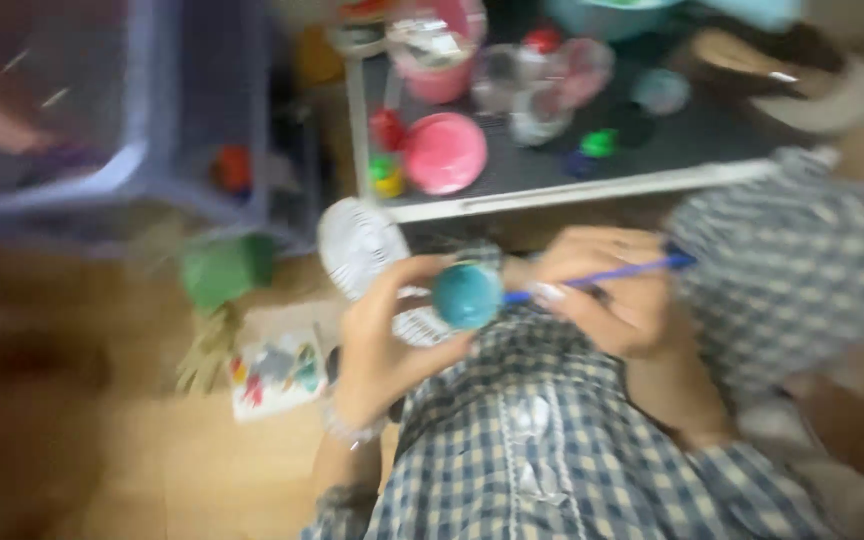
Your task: The person sits on the floor and mixes teal paint in a small container using a blue paintbrush. They add dark blue paint from a bottle into the container and continue stirring the mixture. The person also dips the brush into a water container to clean it before resuming mixing.
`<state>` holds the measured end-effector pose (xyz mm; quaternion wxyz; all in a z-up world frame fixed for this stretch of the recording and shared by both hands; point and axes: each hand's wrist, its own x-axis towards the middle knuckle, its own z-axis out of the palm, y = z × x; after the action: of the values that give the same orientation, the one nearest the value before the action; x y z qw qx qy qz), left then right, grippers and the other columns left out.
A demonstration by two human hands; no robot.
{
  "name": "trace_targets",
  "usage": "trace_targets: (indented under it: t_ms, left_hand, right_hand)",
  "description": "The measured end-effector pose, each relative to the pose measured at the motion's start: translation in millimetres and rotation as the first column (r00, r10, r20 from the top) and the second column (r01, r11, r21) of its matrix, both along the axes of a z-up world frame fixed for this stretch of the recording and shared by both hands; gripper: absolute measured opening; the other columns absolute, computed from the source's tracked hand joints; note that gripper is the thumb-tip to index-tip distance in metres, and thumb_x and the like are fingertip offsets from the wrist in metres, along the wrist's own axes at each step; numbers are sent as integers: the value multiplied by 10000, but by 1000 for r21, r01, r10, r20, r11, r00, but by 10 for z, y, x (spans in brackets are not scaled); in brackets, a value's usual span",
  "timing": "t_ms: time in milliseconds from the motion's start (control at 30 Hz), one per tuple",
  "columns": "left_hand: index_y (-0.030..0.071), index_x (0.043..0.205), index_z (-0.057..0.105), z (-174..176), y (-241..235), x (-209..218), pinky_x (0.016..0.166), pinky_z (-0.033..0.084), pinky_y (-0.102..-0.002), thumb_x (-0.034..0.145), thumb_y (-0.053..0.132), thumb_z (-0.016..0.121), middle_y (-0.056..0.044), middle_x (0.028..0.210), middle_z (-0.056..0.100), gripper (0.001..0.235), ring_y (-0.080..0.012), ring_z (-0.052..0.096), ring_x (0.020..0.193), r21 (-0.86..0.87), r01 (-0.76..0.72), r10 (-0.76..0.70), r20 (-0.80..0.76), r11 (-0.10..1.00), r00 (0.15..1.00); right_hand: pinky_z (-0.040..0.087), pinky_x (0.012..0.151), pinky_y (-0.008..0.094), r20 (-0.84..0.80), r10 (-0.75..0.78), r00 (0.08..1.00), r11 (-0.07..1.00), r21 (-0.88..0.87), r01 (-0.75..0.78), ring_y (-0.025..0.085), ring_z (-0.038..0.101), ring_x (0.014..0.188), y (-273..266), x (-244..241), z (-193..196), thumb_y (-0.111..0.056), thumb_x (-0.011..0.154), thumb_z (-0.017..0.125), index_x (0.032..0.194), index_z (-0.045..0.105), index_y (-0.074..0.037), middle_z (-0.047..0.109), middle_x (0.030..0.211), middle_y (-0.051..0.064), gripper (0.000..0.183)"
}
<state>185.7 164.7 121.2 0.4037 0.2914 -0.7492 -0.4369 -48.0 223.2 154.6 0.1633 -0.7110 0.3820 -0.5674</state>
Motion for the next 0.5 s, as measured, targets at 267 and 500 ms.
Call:
trace_targets:
  t_ms: [267, 500]
  left_hand:
    - [29, 1133, 598, 140, 144, -157, 791, 674, -277, 669, 131, 917, -143, 1178, 732, 572, -210, 721, 1088, -109, -37, 59, 200, 993, 978]
    - [35, 1171, 606, 143, 109, -131, 770, 646, -257, 695, 130, 902, -117, 1200, 734, 569, -155, 706, 981, -69, -21, 34, 198, 997, 980]
  right_hand:
    - [565, 706, 402, -81, 89, 993, 995, -46, -93, 313, 695, 773, 100, -104, -146, -52, 1004, 572, 957, 659, 30, 714, 911, 127, 128]
    - [559, 739, 418, -114, -54, 992, 998, -33, 51, 335, 690, 773, 95, -101, -76, -80, 1022, 525, 1012, 653, 31, 703, 923, 155, 169]
